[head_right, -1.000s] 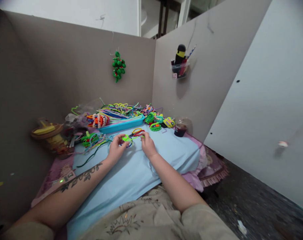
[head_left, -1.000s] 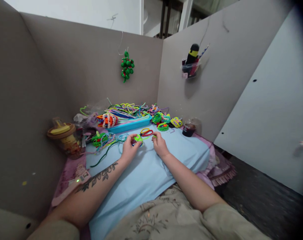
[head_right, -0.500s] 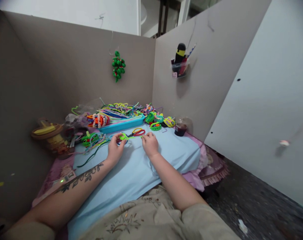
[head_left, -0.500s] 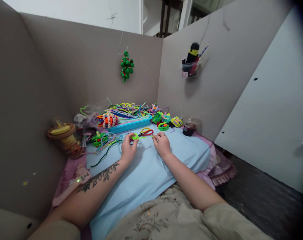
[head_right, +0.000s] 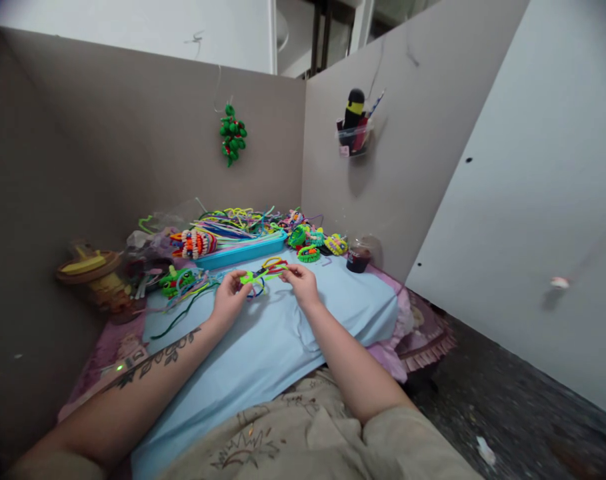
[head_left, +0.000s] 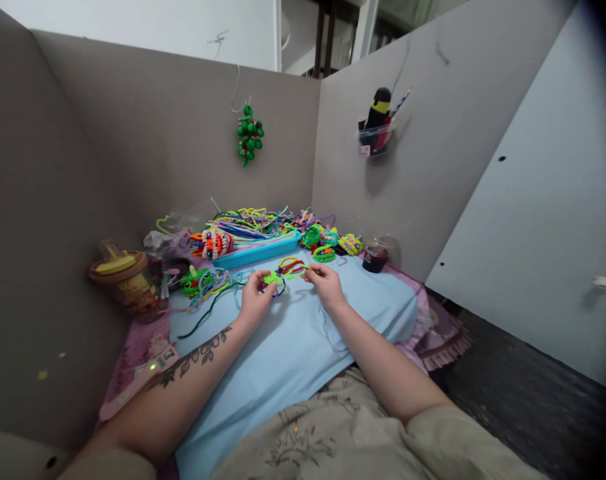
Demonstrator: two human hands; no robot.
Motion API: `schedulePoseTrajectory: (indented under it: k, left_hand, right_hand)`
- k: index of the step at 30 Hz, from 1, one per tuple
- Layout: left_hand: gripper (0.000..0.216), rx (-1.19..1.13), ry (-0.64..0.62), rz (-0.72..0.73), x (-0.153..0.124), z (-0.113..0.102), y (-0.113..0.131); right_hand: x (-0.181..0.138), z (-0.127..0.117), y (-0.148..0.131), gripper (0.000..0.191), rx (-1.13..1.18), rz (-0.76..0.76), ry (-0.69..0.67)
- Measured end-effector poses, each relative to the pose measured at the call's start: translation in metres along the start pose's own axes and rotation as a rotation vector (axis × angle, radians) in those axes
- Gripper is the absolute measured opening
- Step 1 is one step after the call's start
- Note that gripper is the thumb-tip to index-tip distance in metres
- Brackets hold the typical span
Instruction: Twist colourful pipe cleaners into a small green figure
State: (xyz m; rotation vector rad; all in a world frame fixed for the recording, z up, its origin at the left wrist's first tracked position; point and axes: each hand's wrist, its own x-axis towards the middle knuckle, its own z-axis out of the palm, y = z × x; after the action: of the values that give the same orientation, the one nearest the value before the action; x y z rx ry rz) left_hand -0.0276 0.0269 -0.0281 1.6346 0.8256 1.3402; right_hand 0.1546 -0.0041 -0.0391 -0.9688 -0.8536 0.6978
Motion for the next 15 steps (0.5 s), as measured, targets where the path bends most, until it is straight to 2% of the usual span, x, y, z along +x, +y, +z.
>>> schedulePoseTrajectory:
  k: [3,8,15]
  left_hand:
    - [0.034,-0.042,-0.051,-0.017,-0.002,0.001,0.003]
    - [0.034,-0.118,-0.129,-0.050,-0.002,0.001,0.008]
    - [0.034,-0.157,-0.225,-0.046,-0.004,0.001,0.011]
  right_hand:
    - [-0.002,0.002,-0.003,0.023,-0.014,-0.008,-0.017]
    - [-0.003,0.002,-0.004,0.020,-0.046,0.043,-0.157]
    - [-0.004,0.002,-0.004,0.021,-0.023,0.130,-0.266]
